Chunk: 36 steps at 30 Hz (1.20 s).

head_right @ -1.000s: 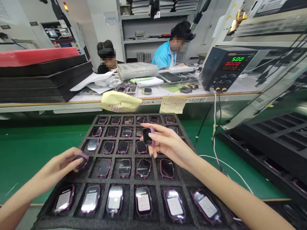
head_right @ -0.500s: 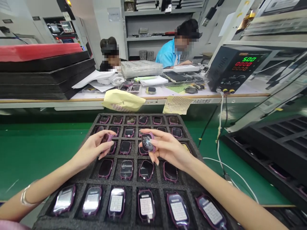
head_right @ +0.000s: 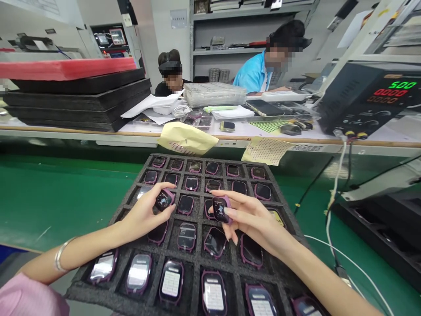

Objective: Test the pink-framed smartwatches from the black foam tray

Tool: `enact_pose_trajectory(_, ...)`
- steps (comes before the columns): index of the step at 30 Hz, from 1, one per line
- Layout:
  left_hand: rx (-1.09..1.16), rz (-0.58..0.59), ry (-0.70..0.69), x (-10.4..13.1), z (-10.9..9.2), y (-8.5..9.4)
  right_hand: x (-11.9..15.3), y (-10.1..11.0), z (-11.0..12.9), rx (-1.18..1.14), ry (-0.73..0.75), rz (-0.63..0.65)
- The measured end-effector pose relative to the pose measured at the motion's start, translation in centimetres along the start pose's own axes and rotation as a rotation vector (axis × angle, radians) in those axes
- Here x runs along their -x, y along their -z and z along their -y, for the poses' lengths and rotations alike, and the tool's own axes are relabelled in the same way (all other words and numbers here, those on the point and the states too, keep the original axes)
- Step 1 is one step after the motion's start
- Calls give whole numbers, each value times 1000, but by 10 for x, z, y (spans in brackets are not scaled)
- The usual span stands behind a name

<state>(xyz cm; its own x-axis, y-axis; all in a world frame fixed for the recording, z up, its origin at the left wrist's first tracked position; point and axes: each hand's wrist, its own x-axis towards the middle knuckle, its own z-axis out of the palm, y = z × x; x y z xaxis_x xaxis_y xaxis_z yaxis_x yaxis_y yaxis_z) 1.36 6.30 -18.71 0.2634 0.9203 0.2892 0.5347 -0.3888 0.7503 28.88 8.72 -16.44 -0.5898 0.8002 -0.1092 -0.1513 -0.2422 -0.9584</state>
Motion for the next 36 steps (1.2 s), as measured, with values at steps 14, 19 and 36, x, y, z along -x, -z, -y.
enact_pose_trajectory(14,38,16,7,3,-1,5,1,-2,-2,77,-18,-10)
enact_pose_trajectory(19,12,47,40,4,-1,5,1,-3,-3,73,-23,-6)
enact_pose_trajectory(36,22,33,29,4,1,6,4,-2,-2,133,-10,-9)
